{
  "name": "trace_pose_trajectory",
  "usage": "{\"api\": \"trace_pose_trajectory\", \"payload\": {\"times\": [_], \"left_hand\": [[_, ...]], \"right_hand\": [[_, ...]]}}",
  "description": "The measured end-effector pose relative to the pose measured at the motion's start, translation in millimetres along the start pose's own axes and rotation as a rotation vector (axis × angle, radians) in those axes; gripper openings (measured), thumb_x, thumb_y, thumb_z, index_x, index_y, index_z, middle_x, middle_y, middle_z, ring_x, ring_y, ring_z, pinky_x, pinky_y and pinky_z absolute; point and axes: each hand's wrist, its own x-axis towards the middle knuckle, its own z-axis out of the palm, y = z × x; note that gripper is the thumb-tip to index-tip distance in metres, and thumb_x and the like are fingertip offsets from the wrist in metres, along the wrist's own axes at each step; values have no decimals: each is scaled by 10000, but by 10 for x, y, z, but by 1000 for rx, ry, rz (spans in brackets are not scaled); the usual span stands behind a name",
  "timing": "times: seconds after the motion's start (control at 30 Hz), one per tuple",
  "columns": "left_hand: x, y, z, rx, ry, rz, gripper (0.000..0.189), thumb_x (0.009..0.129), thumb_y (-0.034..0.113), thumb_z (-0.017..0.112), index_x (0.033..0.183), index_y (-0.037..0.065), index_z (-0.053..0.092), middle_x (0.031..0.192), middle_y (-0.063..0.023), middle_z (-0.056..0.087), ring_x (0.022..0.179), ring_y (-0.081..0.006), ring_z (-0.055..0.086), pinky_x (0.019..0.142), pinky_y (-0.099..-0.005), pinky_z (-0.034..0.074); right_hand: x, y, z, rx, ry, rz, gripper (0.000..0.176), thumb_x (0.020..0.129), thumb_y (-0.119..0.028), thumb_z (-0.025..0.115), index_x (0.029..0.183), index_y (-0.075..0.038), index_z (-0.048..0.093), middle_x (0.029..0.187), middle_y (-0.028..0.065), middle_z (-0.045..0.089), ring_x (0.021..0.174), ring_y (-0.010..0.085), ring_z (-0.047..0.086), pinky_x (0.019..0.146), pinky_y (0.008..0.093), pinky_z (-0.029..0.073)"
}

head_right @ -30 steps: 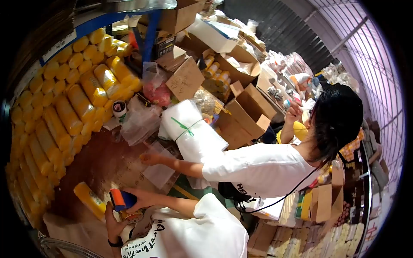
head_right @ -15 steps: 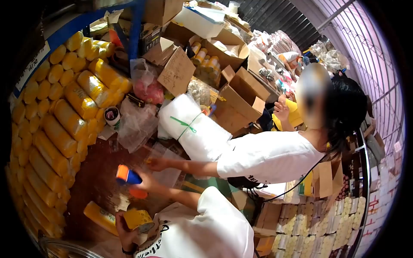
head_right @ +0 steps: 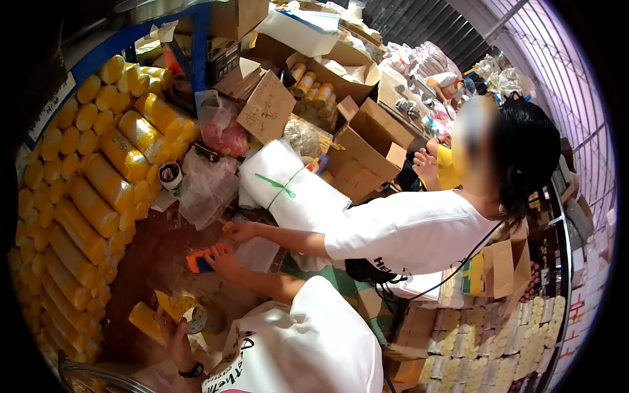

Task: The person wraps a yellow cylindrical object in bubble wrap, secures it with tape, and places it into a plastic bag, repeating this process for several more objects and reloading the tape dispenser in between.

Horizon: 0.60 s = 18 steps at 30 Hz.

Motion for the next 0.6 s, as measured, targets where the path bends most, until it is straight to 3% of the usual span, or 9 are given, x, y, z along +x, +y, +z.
{"api": "trace_pose_trajectory", "payload": {"times": [0.1,0.2,0.3,0.4,0.43,0.5,0.6], "left_hand": [[-73,-112,-14,-208,44,-86,648,860,89,627,1420,55,305,1301,-81,456,1155,-200,473,976,-351,387],[-109,-180,47,-330,0,-26,577,885,75,588,1404,38,337,1308,-77,452,1150,-188,472,963,-339,385],[-260,-285,-35,-335,98,-77,505,888,73,589,1358,31,411,1283,-71,470,1138,-178,478,952,-318,389],[-353,-487,-228,-253,129,-45,376,882,76,612,1241,10,522,1204,-67,532,1098,-164,512,926,-295,412],[-404,-535,-250,-216,125,-37,323,878,73,620,1187,10,549,1166,-63,553,1072,-158,526,912,-289,420],[-453,-594,-282,-142,137,-14,220,869,66,638,1080,11,605,1090,-53,593,1020,-146,555,883,-276,437],[-568,-556,-185,-140,185,-29,166,842,40,664,1004,50,628,990,-34,630,936,-136,587,844,-274,455]], "right_hand": [[-141,-15,77,-165,-80,-105,691,784,-219,661,1386,-94,347,1293,194,458,1136,324,503,914,466,380],[-144,-64,261,-140,-31,-60,714,778,-225,657,1409,-124,338,1286,184,470,1117,333,514,915,467,377],[-189,-104,488,-54,-33,-40,724,760,-212,655,1405,-135,337,1230,196,500,1081,334,523,902,477,383],[-200,-150,954,447,-378,48,693,749,-165,655,1384,-121,380,1170,189,523,1071,329,519,894,465,401],[-240,-189,874,523,-395,81,676,757,-177,657,1375,-112,391,1185,183,519,1091,317,510,908,455,396],[-322,-204,650,681,-257,102,642,773,-202,663,1355,-95,414,1216,172,512,1131,293,491,937,435,385],[-521,-288,-281,984,-60,-5,600,796,-240,671,1326,-68,449,1261,156,501,1190,258,464,981,404,370]]}}
